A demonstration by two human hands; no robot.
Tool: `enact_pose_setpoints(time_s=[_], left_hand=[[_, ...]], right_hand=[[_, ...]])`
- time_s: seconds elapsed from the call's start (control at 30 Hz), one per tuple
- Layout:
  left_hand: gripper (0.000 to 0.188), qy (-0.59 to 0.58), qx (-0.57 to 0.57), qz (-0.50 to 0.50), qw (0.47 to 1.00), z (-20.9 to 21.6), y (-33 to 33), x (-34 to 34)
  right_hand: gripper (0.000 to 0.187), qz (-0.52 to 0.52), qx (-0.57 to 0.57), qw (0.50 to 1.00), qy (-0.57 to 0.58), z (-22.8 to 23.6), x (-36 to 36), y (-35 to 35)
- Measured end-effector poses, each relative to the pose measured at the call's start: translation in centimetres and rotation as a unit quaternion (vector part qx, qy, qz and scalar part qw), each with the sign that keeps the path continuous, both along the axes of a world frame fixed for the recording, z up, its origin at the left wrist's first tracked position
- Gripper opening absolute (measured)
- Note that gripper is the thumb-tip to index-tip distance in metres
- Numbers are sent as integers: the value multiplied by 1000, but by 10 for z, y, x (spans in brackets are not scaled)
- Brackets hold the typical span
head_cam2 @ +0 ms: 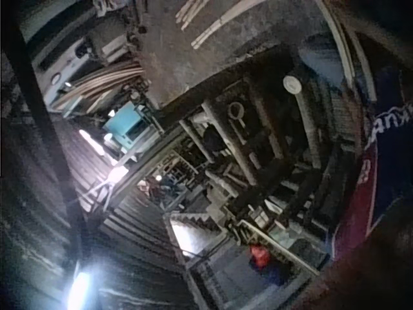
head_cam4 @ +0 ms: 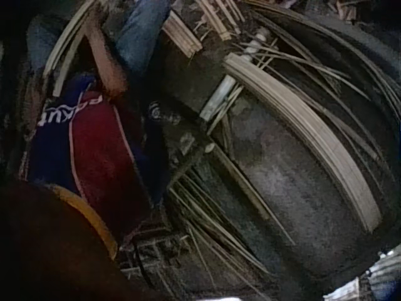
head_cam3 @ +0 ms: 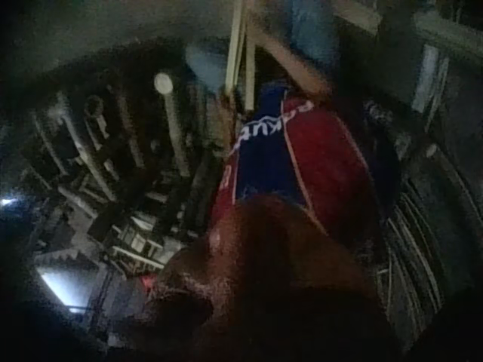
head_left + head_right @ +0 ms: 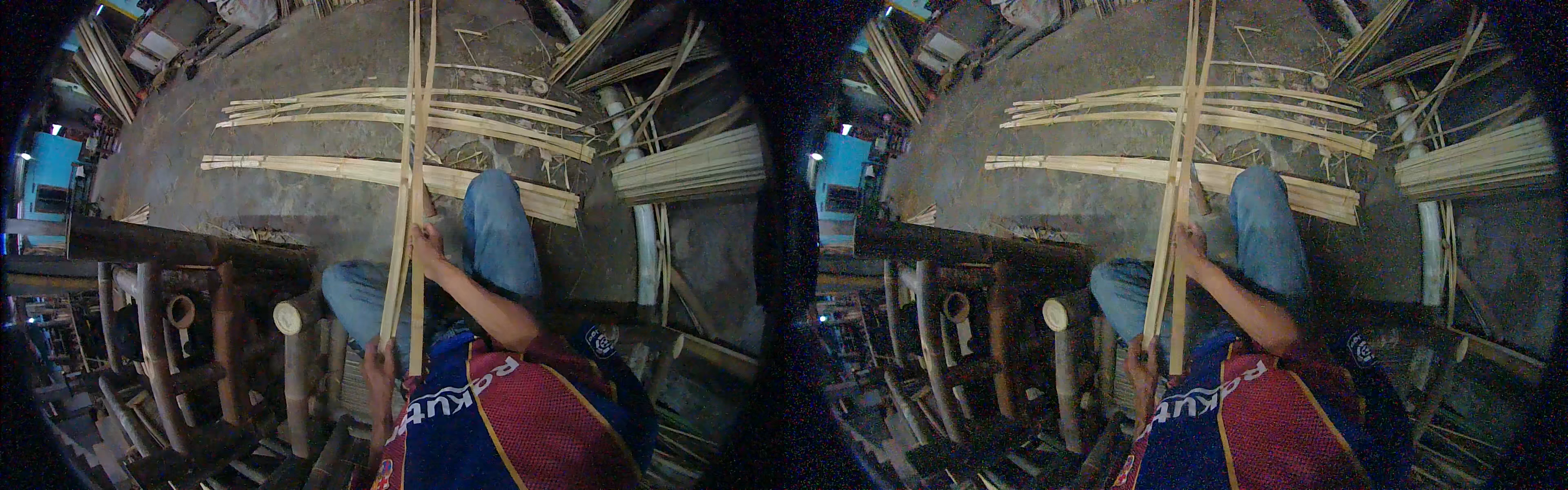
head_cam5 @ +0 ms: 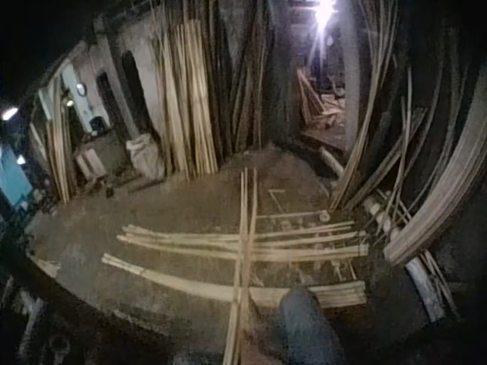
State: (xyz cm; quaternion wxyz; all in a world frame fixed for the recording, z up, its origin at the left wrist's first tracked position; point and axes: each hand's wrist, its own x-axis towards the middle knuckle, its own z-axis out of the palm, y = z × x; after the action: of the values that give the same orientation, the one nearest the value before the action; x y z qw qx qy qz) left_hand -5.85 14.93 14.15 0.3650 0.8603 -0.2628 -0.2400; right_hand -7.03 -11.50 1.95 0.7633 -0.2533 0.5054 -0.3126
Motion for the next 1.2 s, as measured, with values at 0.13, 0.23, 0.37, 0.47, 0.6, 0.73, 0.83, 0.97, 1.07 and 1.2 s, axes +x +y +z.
enact_pose_setpoints(time_s=[0.13,0.23,0.37,0.47,0.6,0.73,0.83,0.97,1.07,1.2], left_hand=[[25,45,16,28,998,-24,9,6],[28,104,-38,35,993,-16,5,13],[44,108,21,26,994,-8,8,30],[56,190,47,27,980,-8,14,32],[54,215,19,1,976,-7,15,36],[35,181,35,13,983,6,0,32],[26,228,12,16,974,-18,12,32],[27,216,-2,35,976,-18,5,25],[26,169,-5,19,985,-31,15,27],[27,195,19,39,980,-37,18,30]], right_hand=[[22,8,-99,989,111,12,8,16],[25,40,-138,975,172,-15,15,36],[29,133,-131,959,212,-10,9,56],[27,143,-73,975,153,-3,-1,66],[30,145,-71,976,147,-36,2,63],[31,115,-280,931,206,-54,2,63],[25,30,-314,932,179,-9,1,61],[21,9,-245,948,206,-24,1,52],[19,51,-226,947,220,-26,-3,53],[17,37,-177,951,251,-20,1,52]])
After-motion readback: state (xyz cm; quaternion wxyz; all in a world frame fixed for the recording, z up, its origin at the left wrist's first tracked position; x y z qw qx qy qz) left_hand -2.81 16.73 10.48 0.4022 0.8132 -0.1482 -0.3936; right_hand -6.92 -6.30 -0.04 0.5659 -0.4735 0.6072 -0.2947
